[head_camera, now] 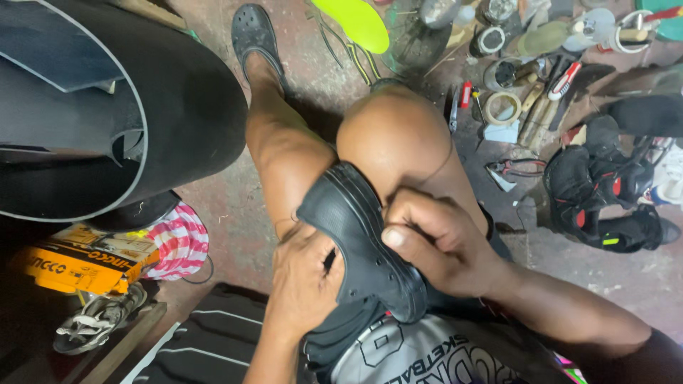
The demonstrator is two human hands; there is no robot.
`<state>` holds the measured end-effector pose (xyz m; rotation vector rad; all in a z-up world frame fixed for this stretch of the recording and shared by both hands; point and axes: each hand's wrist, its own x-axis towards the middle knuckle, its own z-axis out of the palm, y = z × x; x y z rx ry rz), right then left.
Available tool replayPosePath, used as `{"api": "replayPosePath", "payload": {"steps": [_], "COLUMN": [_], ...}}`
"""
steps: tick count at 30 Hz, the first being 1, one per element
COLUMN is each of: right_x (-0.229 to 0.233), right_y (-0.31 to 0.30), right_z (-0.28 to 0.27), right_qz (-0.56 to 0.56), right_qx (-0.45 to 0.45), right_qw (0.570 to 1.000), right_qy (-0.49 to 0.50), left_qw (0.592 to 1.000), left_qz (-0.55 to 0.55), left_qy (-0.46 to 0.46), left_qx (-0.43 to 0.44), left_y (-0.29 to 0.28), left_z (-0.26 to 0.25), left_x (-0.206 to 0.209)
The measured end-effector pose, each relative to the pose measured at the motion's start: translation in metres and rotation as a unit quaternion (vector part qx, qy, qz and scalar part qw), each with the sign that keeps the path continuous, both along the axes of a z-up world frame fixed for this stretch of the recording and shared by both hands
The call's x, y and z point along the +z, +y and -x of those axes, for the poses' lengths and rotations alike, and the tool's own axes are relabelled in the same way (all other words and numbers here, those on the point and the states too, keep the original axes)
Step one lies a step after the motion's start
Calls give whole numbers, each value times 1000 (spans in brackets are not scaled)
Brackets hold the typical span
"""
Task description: The person is sitting on the floor and sewing a black shoe using a needle and thread. They repeatedly push the needle through the shoe's upper and pull the thread tight to secure the stitching.
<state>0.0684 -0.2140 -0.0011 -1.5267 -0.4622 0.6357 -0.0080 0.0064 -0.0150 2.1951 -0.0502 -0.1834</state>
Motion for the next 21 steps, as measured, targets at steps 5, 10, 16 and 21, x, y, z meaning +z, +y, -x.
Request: {"api": "replayPosePath", "payload": {"steps": [5, 10, 16, 21], "right_x": [-10, -4, -7, 7], "right_y": [-3, -8, -43, -72], "right_z": [4, 5, 4, 9], "right_qz": [19, -121, -140, 126], "right_qx": [-41, -72, -175, -240], "right_qw": [997, 972, 973, 959], "right_qy": [68, 187, 56, -84], "left_qw": [998, 987, 991, 960], "left_qz": [56, 146, 74, 210], "left_qy": [15, 11, 39, 118], "left_qx": [25, 68, 100, 145], "left_y": [5, 7, -15, -7], "left_z": [16, 2, 0, 6], "left_x": [-25, -7, 17, 2]}}
